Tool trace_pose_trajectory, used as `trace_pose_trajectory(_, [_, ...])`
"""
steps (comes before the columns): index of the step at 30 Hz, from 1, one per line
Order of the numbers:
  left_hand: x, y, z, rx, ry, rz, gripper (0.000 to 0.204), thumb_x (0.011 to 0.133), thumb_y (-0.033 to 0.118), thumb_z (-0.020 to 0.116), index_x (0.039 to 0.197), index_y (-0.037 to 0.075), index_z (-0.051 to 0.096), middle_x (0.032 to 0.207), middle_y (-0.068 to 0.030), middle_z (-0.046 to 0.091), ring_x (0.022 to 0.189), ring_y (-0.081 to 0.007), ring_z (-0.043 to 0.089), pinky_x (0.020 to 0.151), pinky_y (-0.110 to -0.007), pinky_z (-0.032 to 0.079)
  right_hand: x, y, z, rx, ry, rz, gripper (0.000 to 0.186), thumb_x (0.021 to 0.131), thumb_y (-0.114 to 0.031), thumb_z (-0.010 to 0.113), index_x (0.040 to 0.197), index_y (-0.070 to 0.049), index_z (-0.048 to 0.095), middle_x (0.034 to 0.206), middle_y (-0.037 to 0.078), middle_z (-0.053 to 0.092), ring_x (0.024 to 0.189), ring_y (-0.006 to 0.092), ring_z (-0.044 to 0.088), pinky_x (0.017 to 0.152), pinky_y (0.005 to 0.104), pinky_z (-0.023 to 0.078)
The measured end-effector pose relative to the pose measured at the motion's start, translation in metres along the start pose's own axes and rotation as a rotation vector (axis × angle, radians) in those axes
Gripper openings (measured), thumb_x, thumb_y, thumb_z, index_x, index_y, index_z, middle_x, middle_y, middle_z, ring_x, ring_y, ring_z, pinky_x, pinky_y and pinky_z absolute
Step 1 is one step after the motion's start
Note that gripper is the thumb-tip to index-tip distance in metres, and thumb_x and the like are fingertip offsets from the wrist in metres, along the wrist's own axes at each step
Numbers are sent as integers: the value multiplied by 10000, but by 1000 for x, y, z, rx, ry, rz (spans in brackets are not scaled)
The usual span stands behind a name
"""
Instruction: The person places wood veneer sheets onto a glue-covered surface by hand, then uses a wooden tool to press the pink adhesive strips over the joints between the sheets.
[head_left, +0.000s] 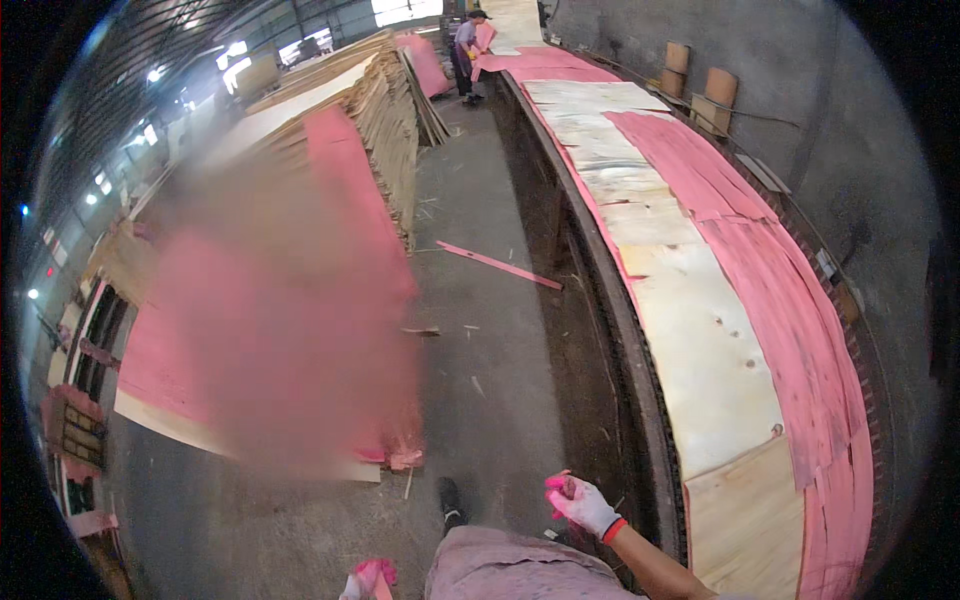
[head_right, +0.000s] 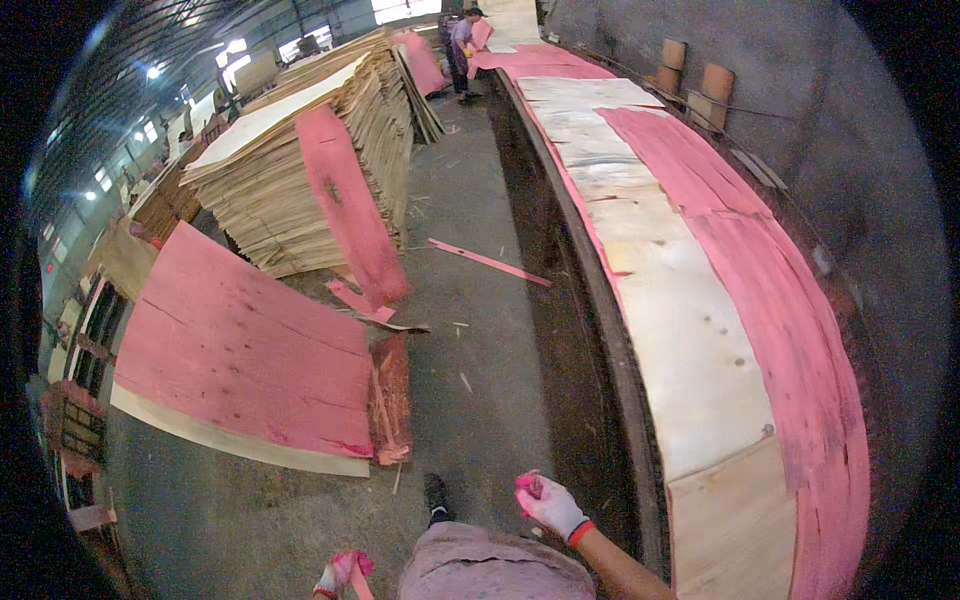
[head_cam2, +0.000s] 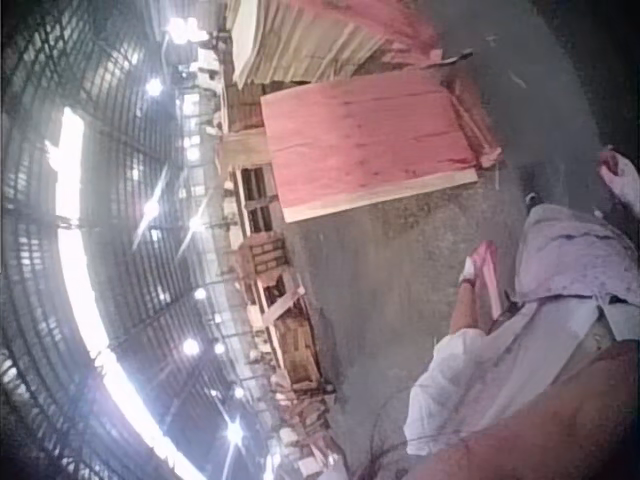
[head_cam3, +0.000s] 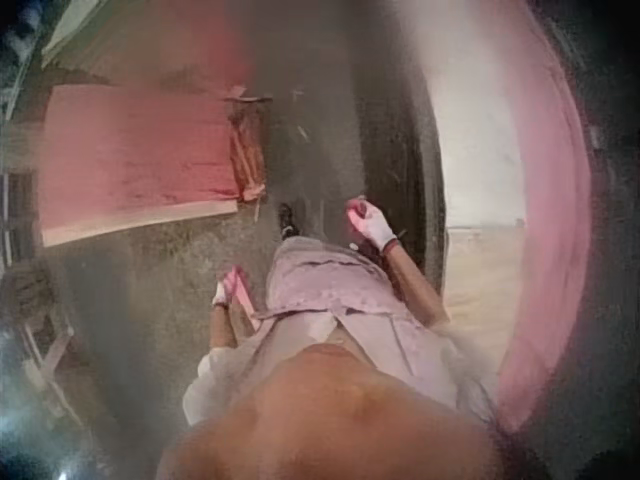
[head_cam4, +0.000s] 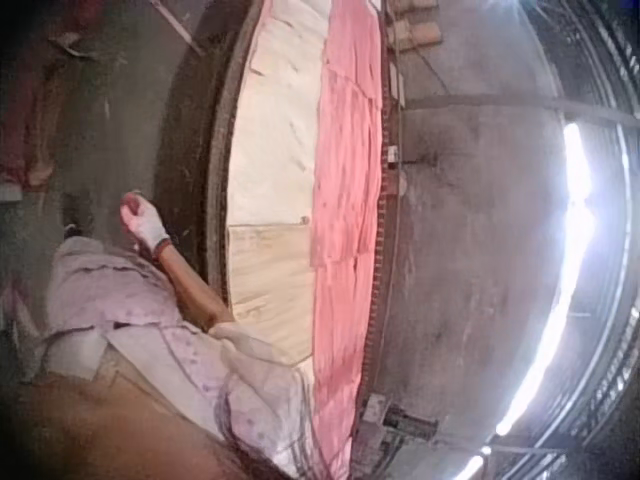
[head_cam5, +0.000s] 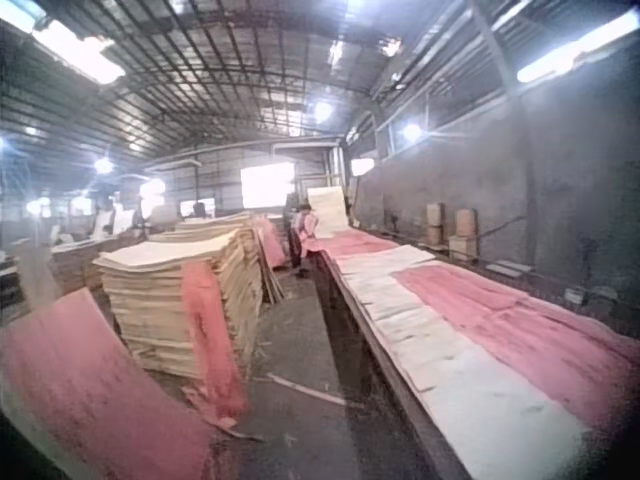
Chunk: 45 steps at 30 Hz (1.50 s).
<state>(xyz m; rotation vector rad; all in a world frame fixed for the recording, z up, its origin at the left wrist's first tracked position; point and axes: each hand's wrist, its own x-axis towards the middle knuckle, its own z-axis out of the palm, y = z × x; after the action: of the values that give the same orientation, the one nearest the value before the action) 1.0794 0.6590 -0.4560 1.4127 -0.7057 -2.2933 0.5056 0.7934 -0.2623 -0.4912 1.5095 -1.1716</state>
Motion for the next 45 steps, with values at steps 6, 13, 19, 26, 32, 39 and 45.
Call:
trace_pose_trajectory(6, [-18, 37, -105, 483, 441, -193, 550, 915, 462, 484, 1295, 64, 499, 1177, -113, 598, 932, -231, 600, 742, -382, 524, 112, -13, 111, -137, -141, 99, 374, 880, -210, 607, 1211, -46, 549, 1037, 14, 633, 849, 94, 577, 782, 262, 487])
trace_pose_trajectory(13, [6, 116, -246, 1070, 556, -279, 529, 888, 459, 531, 1253, 77, 518, 1161, -105, 614, 931, -224, 608, 788, -369, 501, 209, -58, 231, -306, -358, -18, 351, 884, -145, 617, 1212, -49, 538, 1082, 22, 619, 912, 110, 569, 802, 275, 477])
trace_pose_trajectory(19, [108, 194, -266, -153, 692, 302, 237, 862, 220, 622, 1049, 82, 577, 883, -50, 614, 743, -204, 581, 605, -312, 478, 250, -96, 242, -394, -164, 72, 325, 860, -188, 624, 1145, -35, 599, 1034, 41, 662, 916, 134, 606, 818, 286, 475])
trace_pose_trajectory(26, [267, 299, -102, 484, 236, 352, 213, 892, 223, 624, 1066, 106, 586, 891, -4, 620, 711, -129, 584, 573, -268, 465, 290, -130, 205, -636, 66, 39, 414, 828, -285, 621, 1161, -41, 601, 1119, 120, 658, 1055, 212, 613, 899, 314, 461])
trace_pose_trajectory(32, [341, 407, 82, 634, 105, 78, 433, 901, 306, 616, 1214, 19, 534, 1094, -52, 629, 915, -175, 621, 742, -289, 509, 354, -168, 158, -385, 213, 123, 348, 810, -196, 649, 1097, -3, 612, 1019, 95, 676, 921, 150, 613, 812, 288, 477])
trace_pose_trajectory(39, [481, 576, 293, 495, -109, 580, 431, 882, 84, 622, 1273, -19, 473, 1166, -143, 584, 1075, -195, 577, 933, -301, 485, 496, -208, 38, -313, 384, -121, 186, 834, -104, 629, 988, -2, 615, 819, 20, 628, 686, 104, 577, 593, 283, 500])
trace_pose_trajectory(45, [542, 620, 361, 329, -106, 437, 493, 862, 46, 642, 1304, -20, 432, 1221, -133, 561, 1118, -210, 551, 966, -321, 468, 606, -305, -36, -147, 285, 20, 130, 842, -92, 610, 933, -1, 596, 838, 40, 623, 665, 125, 595, 493, 296, 504])
